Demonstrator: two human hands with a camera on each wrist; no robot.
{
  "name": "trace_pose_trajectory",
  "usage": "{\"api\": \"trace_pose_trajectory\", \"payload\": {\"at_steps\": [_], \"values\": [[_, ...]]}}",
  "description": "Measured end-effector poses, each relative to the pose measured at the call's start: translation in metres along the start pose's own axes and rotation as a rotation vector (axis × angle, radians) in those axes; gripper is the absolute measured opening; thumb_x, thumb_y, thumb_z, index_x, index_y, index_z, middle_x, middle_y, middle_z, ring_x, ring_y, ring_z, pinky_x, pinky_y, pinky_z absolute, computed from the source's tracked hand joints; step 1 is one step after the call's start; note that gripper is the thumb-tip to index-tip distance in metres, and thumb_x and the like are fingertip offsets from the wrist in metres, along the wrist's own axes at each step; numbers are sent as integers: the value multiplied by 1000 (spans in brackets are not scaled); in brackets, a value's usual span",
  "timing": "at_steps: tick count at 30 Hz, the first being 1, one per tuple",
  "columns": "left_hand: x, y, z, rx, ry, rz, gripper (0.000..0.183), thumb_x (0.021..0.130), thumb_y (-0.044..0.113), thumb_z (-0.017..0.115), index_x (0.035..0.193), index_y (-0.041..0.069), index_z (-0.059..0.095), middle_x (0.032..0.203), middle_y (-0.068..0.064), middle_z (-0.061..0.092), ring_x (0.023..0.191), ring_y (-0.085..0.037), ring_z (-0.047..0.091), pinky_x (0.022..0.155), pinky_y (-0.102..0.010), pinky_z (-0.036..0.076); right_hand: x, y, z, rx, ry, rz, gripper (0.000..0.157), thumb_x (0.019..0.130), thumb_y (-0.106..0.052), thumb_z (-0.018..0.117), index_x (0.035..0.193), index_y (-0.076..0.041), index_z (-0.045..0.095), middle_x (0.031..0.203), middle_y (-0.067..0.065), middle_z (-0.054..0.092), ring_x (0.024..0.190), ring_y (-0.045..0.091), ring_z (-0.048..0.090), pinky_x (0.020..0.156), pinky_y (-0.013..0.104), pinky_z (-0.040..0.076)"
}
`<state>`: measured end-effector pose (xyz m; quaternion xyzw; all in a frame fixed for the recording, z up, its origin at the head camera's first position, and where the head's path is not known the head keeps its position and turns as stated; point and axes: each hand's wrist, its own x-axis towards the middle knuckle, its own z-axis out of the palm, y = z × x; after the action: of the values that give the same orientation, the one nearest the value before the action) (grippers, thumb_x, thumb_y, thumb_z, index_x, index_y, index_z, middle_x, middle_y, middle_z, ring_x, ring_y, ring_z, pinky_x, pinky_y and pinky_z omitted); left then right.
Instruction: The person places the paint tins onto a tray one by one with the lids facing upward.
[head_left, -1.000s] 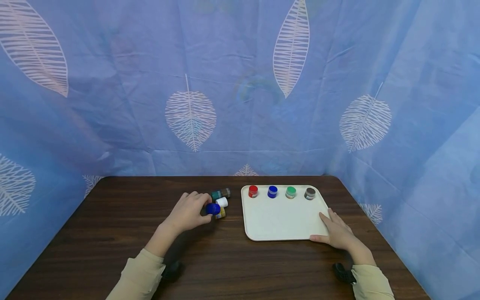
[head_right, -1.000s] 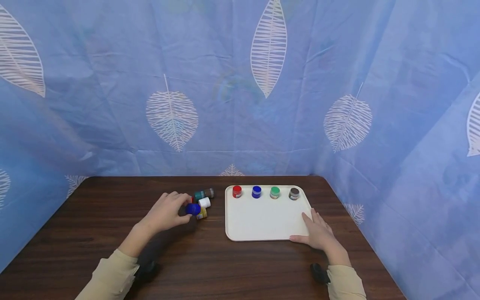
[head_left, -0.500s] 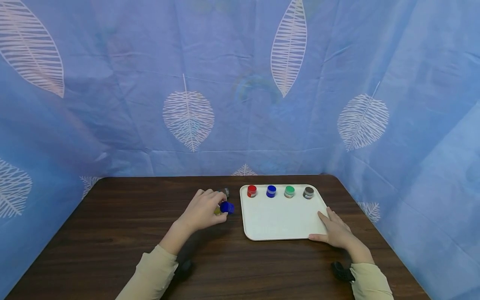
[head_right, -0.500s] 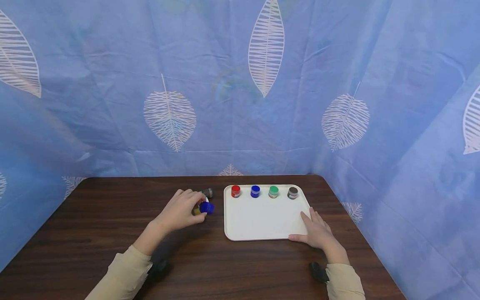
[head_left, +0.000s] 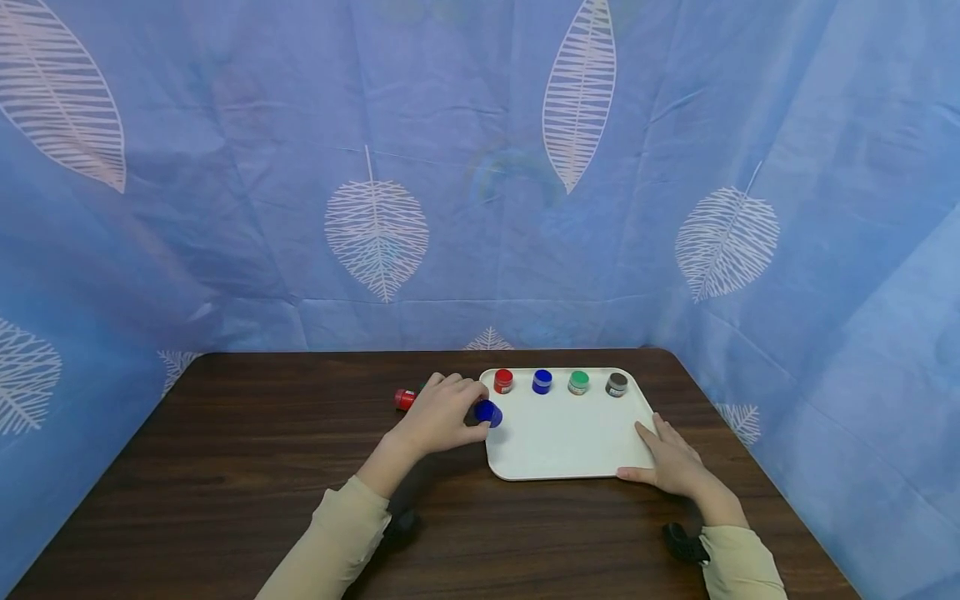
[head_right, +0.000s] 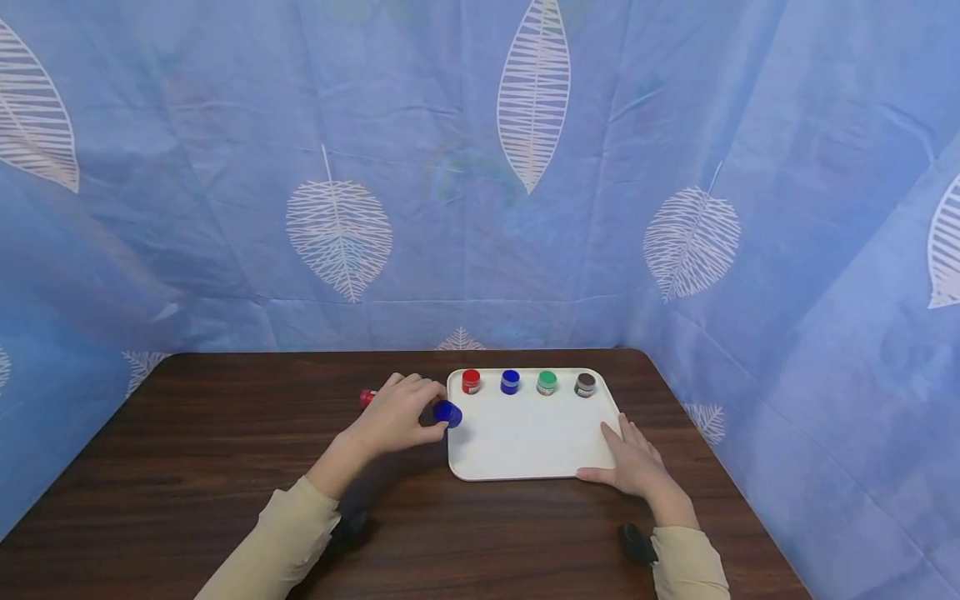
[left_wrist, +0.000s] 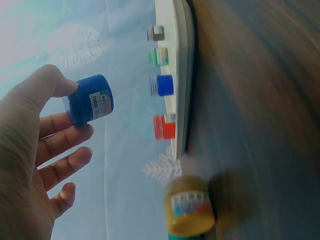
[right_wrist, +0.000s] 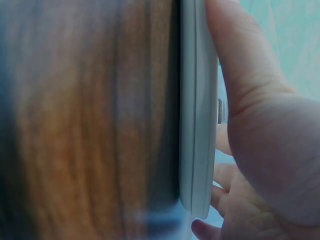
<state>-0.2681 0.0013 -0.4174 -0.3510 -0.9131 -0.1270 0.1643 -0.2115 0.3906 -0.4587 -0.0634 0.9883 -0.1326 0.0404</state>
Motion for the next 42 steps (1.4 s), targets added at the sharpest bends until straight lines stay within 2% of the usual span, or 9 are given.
{"api": "trace_pose_trajectory", "payload": {"at_steps": [7,17,23,30,35,42], "values": [[18,12,12,-9,-70,31,36,82,44,69,111,23,63,103,9,69,92,-10,55,86,-33,43,1,2,1,-6,3,0,104,78,-60,70,146,9,33,151,43,13,136,62,18,101,75,23],[44,27,29,-14,-95,76,33,85,47,65,109,23,62,92,12,65,87,-8,53,85,-33,40,0,1,1,-34,8,5,104,78,-61,70,146,9,34,150,43,15,136,62,20,103,74,24],[59,38,37,2,-113,65,34,86,47,64,110,23,63,99,11,68,89,-9,55,95,-41,42,0,0,0,-56,13,8,103,77,-62,70,146,7,36,151,42,16,137,60,20,103,74,23],[77,49,49,28,-118,64,31,86,48,63,108,26,62,100,12,67,88,-10,56,86,-39,43,1,-1,1,-81,17,7,102,77,-63,69,145,7,37,151,42,19,137,60,22,103,73,25],[93,60,57,39,-159,65,31,86,49,63,107,26,61,104,11,67,94,-12,57,90,-42,44,2,-2,1,-72,9,17,103,77,-63,69,145,7,37,151,42,18,137,61,21,103,74,24],[113,77,69,87,-220,89,35,88,51,61,113,26,62,111,9,69,96,-13,59,86,-38,43,1,-2,1,-84,18,18,103,77,-64,69,145,7,37,150,42,18,137,60,22,103,73,25]]}}
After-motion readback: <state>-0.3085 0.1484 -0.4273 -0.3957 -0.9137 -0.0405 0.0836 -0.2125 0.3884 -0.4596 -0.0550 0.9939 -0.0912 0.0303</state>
